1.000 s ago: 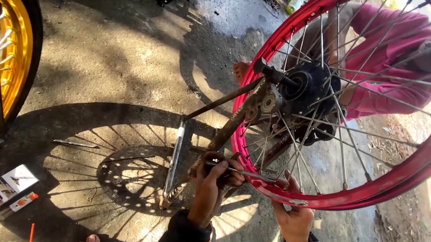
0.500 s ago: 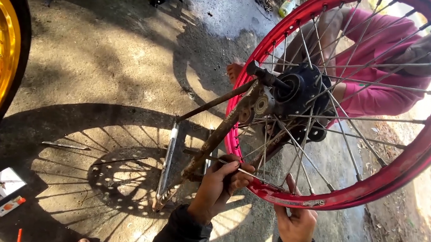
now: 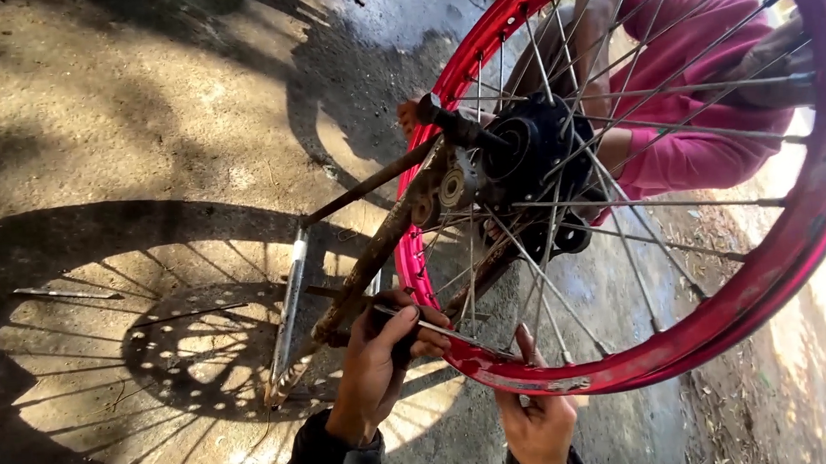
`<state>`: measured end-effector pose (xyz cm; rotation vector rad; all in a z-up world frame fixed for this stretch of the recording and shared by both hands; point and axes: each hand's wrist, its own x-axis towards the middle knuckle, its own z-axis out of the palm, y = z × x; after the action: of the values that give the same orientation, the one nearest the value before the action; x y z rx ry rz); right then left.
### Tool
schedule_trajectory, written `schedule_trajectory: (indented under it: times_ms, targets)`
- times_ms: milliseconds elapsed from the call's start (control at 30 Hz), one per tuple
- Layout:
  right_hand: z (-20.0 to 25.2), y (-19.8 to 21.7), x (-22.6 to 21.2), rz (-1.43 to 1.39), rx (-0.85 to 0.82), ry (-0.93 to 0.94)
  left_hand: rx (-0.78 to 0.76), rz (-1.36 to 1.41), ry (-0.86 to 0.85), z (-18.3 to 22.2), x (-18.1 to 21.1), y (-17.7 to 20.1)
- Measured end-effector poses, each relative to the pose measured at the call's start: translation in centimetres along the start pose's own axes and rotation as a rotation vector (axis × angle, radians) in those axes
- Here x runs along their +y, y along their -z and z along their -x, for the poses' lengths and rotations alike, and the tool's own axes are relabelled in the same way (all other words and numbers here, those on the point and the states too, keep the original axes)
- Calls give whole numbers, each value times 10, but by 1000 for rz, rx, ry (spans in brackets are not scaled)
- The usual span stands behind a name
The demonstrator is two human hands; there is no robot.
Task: Tightening and adjusting the spokes on a motorcycle wheel rim using a small wrench.
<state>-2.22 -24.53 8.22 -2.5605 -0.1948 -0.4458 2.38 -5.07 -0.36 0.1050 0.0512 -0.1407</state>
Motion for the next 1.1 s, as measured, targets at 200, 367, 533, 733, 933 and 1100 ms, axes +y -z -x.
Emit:
schedule_trajectory:
  times_ms: [200, 367, 533, 733, 933, 1100]
  targets:
    - [3, -7, -7, -56, 187, 24, 348, 295, -26, 12, -9, -2]
    - [-2, -16, 0, -106, 1, 22, 373, 146, -101, 27, -1, 8]
    - [-5, -17, -9, -58, -24, 33, 338, 157, -92, 29, -6, 15]
    - [-4, -9, 0, -68, -33, 73, 336, 303, 115, 27, -16, 15]
    - [-6, 0, -3, -53, -101, 77, 284, 344, 126, 34, -9, 8]
    - [-13, -6, -25, -10, -79, 17, 144, -469, -237, 46, 22, -41]
